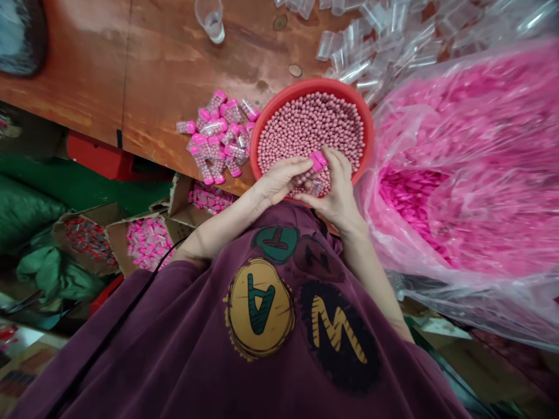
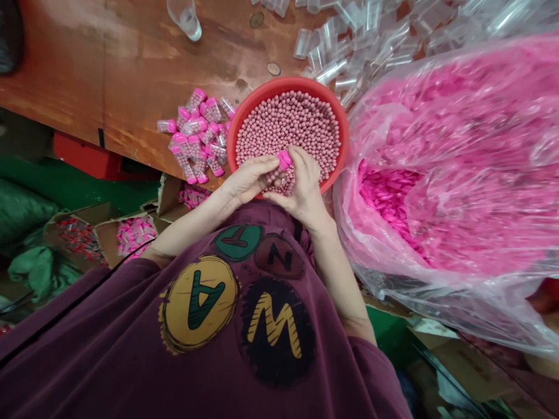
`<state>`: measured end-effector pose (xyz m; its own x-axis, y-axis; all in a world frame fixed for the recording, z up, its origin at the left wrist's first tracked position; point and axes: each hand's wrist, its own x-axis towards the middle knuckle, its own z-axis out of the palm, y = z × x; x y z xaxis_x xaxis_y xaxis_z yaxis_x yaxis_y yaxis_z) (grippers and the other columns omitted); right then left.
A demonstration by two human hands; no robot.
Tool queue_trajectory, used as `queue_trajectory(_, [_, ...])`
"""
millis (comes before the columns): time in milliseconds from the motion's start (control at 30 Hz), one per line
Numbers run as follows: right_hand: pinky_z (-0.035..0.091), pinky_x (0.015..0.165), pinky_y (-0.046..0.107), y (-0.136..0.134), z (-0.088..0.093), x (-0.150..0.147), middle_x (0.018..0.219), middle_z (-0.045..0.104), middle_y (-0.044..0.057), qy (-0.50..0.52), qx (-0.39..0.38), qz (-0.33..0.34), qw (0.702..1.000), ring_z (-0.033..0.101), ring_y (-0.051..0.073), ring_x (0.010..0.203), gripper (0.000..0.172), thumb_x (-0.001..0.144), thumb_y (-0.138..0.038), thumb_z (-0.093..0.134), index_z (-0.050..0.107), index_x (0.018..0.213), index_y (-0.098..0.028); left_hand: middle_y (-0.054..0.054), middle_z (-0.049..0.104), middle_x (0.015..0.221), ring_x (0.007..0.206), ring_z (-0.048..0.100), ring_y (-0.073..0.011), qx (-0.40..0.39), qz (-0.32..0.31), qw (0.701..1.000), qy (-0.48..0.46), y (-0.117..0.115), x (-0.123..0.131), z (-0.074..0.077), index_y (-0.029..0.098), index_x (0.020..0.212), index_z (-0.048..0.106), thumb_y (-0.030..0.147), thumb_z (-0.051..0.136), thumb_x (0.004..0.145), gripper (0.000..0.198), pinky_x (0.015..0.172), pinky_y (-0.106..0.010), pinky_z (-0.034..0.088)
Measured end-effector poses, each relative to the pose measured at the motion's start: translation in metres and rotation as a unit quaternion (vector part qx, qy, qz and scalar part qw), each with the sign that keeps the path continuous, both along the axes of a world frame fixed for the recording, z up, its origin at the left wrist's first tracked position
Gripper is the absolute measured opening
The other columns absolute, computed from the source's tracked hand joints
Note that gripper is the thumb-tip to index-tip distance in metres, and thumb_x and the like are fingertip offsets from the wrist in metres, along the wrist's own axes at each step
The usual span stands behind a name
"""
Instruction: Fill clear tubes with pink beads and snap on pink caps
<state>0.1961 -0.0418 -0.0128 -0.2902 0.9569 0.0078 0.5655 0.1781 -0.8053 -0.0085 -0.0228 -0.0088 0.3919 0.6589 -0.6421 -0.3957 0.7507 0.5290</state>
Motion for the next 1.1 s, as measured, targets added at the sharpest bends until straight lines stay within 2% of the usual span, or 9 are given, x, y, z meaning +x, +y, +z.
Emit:
queue_trajectory(100, [0.045,0.141,0.087,-0.005,-0.014,-0.001,0.178,0.060,0.023,-0.045,0.045,0.016,0.998,0.055,0.053,0.169,0.104,0.096,-0.084,0.089,0.054,0.176,-0.027,-0.006,0.083,0.101,0.109,0.081,-0.0241,0.001,-0.002,1.000,0.000,-0.003,0.006,-0.006,0.022,0.108,0.081,0.044,0.081,0.115,0.023,0.099,-0.043,0.070])
queue_trajectory(267, [0.054,0.134,0.085,-0.004,-0.020,-0.004,0.163,0.070,0.023,-0.086,0.056,-0.003,0.995,0.066,0.052,0.155,0.087,0.101,-0.070,0.087,0.059,0.171,-0.027,-0.011,0.085,0.110,0.130,0.080,-0.0324,-0.003,-0.014,1.000,-0.011,-0.007,0.010,-0.010,0.021,0.112,0.080,0.047,0.074,0.119,0.028,0.119,-0.057,0.068])
queue_trajectory(400, [0.058,0.130,0.082,-0.007,-0.023,-0.005,0.158,0.072,0.023,-0.120,0.068,-0.017,0.990,0.070,0.049,0.149,0.080,0.100,-0.060,0.085,0.060,0.168,-0.026,-0.010,0.085,0.126,0.136,0.079,-0.0295,0.051,0.002,0.999,0.008,-0.010,0.010,-0.012,0.019,0.122,0.079,0.040,0.083,0.113,0.023,0.130,-0.052,0.062])
queue_trajectory(500, [0.060,0.125,0.081,-0.009,-0.038,-0.009,0.152,0.075,0.024,-0.126,0.088,-0.027,0.988,0.071,0.047,0.143,0.078,0.096,-0.052,0.086,0.061,0.163,-0.021,-0.010,0.085,0.137,0.141,0.077,-0.0267,0.104,0.007,0.991,0.085,-0.011,0.011,-0.022,0.018,0.135,0.077,0.025,0.090,0.103,0.035,0.136,-0.047,0.057])
queue_trajectory(667, [0.060,0.123,0.079,-0.016,-0.068,-0.034,0.144,0.078,0.024,-0.145,0.007,-0.018,0.989,0.073,0.048,0.138,0.067,0.092,-0.042,0.088,0.067,0.151,-0.018,-0.015,0.087,0.139,0.135,0.082,-0.0266,0.078,-0.021,0.984,0.160,-0.017,0.011,-0.048,0.015,0.134,0.076,0.020,0.082,0.105,0.029,0.133,-0.047,0.060])
queue_trajectory(833, [0.058,0.133,0.069,-0.028,-0.076,-0.044,0.165,0.071,0.025,-0.085,-0.079,0.039,0.992,0.068,0.044,0.154,0.085,0.095,-0.046,0.093,0.059,0.168,-0.019,-0.016,0.086,0.138,0.130,0.083,-0.0279,0.067,-0.037,0.973,0.217,-0.031,-0.023,-0.060,0.015,0.137,0.076,0.035,0.077,0.111,0.033,0.125,-0.047,0.065])
queue_trajectory(900, [0.063,0.125,0.065,-0.028,-0.077,-0.030,0.157,0.076,0.022,-0.067,-0.081,0.008,0.994,0.073,0.040,0.143,0.074,0.102,-0.055,0.087,0.063,0.163,-0.021,-0.015,0.085,0.144,0.136,0.081,-0.0286,0.117,-0.007,0.948,0.297,-0.031,-0.054,-0.064,0.018,0.145,0.073,0.039,0.080,0.108,0.043,0.129,-0.048,0.063])
queue_trajectory(1000, [0.067,0.109,0.061,-0.024,-0.081,-0.006,0.124,0.083,0.017,-0.110,-0.075,-0.097,0.986,0.079,0.037,0.116,0.041,0.113,-0.055,0.067,0.075,0.137,-0.023,-0.018,0.080,0.155,0.146,0.075,-0.0326,0.186,0.035,0.866,0.464,-0.023,-0.111,-0.071,0.020,0.155,0.067,0.046,0.082,0.106,0.059,0.137,-0.055,0.056])
queue_trajectory(1100, [0.064,0.110,0.065,-0.017,-0.088,-0.002,0.118,0.083,0.019,-0.189,-0.081,-0.116,0.972,0.076,0.042,0.117,0.039,0.107,-0.054,0.073,0.078,0.129,-0.022,-0.020,0.069,0.172,0.171,0.055,-0.0400,0.216,0.008,0.781,0.587,-0.011,-0.150,-0.070,0.025,0.161,0.065,0.060,0.077,0.109,0.064,0.148,-0.068,0.040])
